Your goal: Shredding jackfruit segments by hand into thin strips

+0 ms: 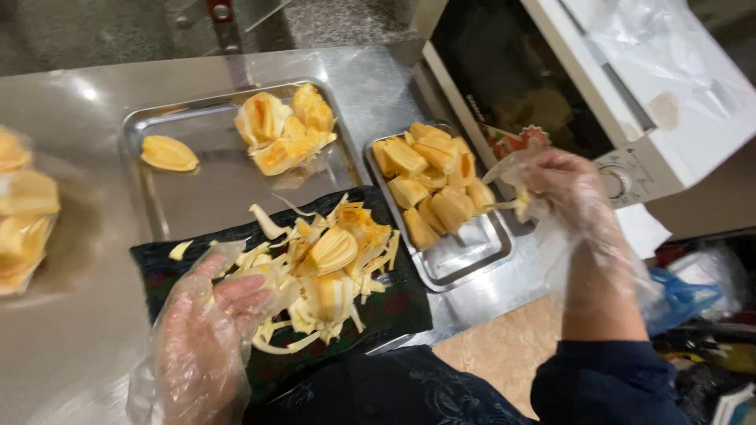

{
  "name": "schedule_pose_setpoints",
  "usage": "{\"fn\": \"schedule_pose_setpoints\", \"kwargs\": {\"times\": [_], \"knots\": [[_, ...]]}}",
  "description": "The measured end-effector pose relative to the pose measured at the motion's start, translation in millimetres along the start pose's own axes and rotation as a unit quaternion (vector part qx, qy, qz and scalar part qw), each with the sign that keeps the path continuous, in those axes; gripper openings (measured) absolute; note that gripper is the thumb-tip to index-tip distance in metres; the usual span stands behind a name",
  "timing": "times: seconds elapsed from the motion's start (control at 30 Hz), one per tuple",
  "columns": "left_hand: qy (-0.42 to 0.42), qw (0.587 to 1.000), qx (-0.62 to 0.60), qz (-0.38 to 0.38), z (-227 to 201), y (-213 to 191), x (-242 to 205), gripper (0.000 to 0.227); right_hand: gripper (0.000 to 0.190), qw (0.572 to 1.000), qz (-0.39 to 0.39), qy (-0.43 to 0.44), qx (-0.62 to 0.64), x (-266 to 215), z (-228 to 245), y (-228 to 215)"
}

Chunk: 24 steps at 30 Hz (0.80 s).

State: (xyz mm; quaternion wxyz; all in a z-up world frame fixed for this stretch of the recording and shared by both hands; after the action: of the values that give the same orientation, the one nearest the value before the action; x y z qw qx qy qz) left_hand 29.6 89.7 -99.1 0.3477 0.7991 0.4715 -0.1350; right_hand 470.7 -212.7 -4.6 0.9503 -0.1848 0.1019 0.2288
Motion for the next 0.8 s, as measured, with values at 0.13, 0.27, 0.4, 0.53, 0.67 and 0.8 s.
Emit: {"fn": "schedule_pose_setpoints", "kwargs": {"times": [0.13,0.27,0.4,0.53,0.67,0.8], "knots": [[0.121,0.992,-0.011,0.039,-24,-29,-1,0.060,0.017,0.978,0.095,-0.166,0.087,-30,33,75],[0.018,0.995,-0.097,-0.003,-51,-9,-27,0.057,0.038,0.896,0.412,-0.077,0.148,-136,66,239],[0.129,0.989,-0.045,0.056,-72,6,-37,0.109,0.087,0.753,0.480,-0.212,-0.397,-179,40,307],[0.236,0.965,-0.105,0.052,-65,-23,-37,0.099,0.096,0.740,0.422,-0.055,-0.520,-159,38,300],[0.289,0.941,-0.138,0.110,-64,-25,-39,0.106,0.092,0.621,0.377,-0.119,-0.677,-129,30,310],[0.290,0.944,-0.126,0.088,-53,-30,-34,0.102,0.073,0.608,0.391,-0.135,-0.678,-117,6,329]]}}
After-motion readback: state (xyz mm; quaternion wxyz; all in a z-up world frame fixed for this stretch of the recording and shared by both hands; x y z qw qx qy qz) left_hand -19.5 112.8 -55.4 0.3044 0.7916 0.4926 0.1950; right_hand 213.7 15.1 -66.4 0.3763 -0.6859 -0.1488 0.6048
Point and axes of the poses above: each hand's wrist, its own x-axis towards the middle knuckle, its own y-axis out of the palm, z = x × y, the point moved 10 cm from there along x, towards the middle knuckle, and after that the axes turned 2 degrees about x, right-handed, at the moved point
